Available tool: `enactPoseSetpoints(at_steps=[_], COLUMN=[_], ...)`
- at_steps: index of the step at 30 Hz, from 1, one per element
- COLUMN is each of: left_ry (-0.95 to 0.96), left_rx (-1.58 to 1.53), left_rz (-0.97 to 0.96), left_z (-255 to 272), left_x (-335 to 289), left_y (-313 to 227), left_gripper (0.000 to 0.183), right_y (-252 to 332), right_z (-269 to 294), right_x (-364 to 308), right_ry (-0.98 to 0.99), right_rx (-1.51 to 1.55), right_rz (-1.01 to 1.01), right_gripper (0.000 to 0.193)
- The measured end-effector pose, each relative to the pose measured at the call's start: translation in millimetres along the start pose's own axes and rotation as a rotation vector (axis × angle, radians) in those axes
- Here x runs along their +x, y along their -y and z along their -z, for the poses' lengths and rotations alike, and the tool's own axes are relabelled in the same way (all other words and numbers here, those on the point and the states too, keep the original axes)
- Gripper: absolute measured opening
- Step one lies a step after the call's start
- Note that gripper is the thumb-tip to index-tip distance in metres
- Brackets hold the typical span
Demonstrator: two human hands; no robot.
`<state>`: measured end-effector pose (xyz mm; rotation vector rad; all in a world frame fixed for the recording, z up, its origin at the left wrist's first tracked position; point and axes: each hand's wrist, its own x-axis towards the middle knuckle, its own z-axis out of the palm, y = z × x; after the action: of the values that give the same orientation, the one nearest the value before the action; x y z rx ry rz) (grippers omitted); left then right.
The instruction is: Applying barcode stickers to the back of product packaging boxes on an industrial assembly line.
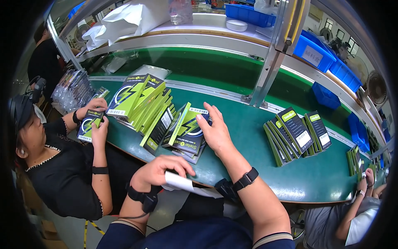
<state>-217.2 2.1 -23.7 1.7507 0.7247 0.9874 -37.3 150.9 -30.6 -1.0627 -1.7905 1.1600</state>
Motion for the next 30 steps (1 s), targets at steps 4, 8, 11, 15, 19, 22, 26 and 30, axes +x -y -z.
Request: enactPoseSetpoints(at_steps=[4, 8, 11, 15, 19, 22, 26, 30], left_ry=[-0.067, -0.426, -0.802, -1.124, -1.069, -1.0, -0.95, -0.929], left_rx=[-0.016, 0.064, 0.017, 0.388, 0.414, 0.356, 0.409, 0.424], left_rz=[0.004, -0.069, -0.138, -0.067, 0.046, 0.047, 0.041, 0.027], left_z=[-15, -27, -32, -28, -27, -32, -41, -45], left_x=[-18, -45, -64, -61, -57, -56, -50, -49], left_y=[-2, 3, 11, 12, 5, 6, 1, -7], left_gripper=[0.02, 0.011, 0.009, 0.01, 0.014, 0.016, 0.018, 0.017], right_y=[10, 45, 57, 70, 78, 72, 72, 71], right_z=[0, -4, -17, -27, -39, -43, -46, -43], right_x=[-4, -15, -12, -7, -12, -14, -14, -13], right_ry=[-0.065, -0.058, 0.058, 0.263, 0.307, 0.318, 0.311, 0.244], right_rx=[-0.158, -0.558, -0.64, -0.686, -0.752, -0.751, -0.77, -0.814], right_rz=[0.05, 0.619, 0.808, 0.858, 0.892, 0.885, 0.884, 0.983], right_gripper=[0.06, 0.054, 0.051, 0.054, 0.053, 0.055, 0.043, 0.021])
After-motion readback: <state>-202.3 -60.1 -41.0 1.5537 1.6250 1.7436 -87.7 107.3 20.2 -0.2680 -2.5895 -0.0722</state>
